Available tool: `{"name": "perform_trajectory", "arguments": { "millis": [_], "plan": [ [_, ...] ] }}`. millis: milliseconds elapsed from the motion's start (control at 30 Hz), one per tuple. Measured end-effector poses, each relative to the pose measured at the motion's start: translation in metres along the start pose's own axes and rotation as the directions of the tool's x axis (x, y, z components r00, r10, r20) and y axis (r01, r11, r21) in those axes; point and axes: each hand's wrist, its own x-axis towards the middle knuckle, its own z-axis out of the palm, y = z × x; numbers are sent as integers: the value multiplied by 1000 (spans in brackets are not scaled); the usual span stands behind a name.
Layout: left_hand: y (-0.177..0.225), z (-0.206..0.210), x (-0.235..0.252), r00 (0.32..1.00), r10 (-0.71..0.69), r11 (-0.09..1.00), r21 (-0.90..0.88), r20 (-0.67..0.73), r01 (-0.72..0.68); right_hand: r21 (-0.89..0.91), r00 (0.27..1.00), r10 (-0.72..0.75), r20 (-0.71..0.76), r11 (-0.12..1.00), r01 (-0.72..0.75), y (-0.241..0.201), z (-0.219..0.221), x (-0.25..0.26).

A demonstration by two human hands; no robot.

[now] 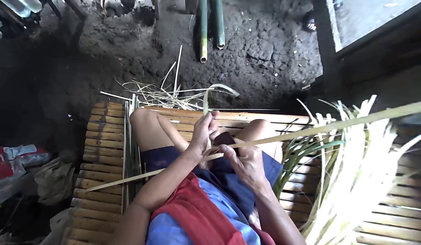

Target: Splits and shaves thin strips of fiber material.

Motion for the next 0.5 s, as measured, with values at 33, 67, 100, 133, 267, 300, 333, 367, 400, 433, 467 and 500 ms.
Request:
{"name": "perform_trajectory", "arguments": {
  "millis": [33,67,100,133,267,300,333,367,400,433,467,500],
  "plan": [
    [0,2,3,998,3,996,-87,-65,-9,-8,1000,-5,0,1000,5,-2,-2,-1],
    [0,4,5,995,19,992,-125,-99,-31,-21,1000,1,-1,1000,-1,-2,-1,-1],
    [-1,7,6,993,43,991,-122,-111,-56,-24,1000,16,1,1000,-16,-1,1,0],
    [-2,9,5,992,64,992,-98,-107,-74,-6,999,36,6,999,-36,-1,4,-1],
    [-3,15,9,977,141,990,-9,-158,-144,61,1000,28,5,998,-29,-3,11,-6],
    [-3,18,14,965,158,985,-31,-209,-168,63,1000,25,18,998,-26,-6,13,-8],
    [-1,25,21,948,175,979,-58,-267,-197,57,999,26,31,998,-28,-8,18,-11],
    [0,30,25,941,185,976,-57,-284,-209,56,998,26,48,998,-29,-7,22,-13],
    [2,31,25,947,213,976,0,-239,-220,69,998,31,54,997,-35,-6,23,-15],
    [4,24,23,961,241,967,112,-138,-227,92,997,49,53,994,-53,-4,21,-17],
    [11,13,19,972,233,938,266,-16,-220,119,994,98,54,987,-104,-2,12,-20],
    [20,-1,18,975,216,888,403,62,-222,145,979,192,66,969,-200,1,-3,-25]
  ]
}}
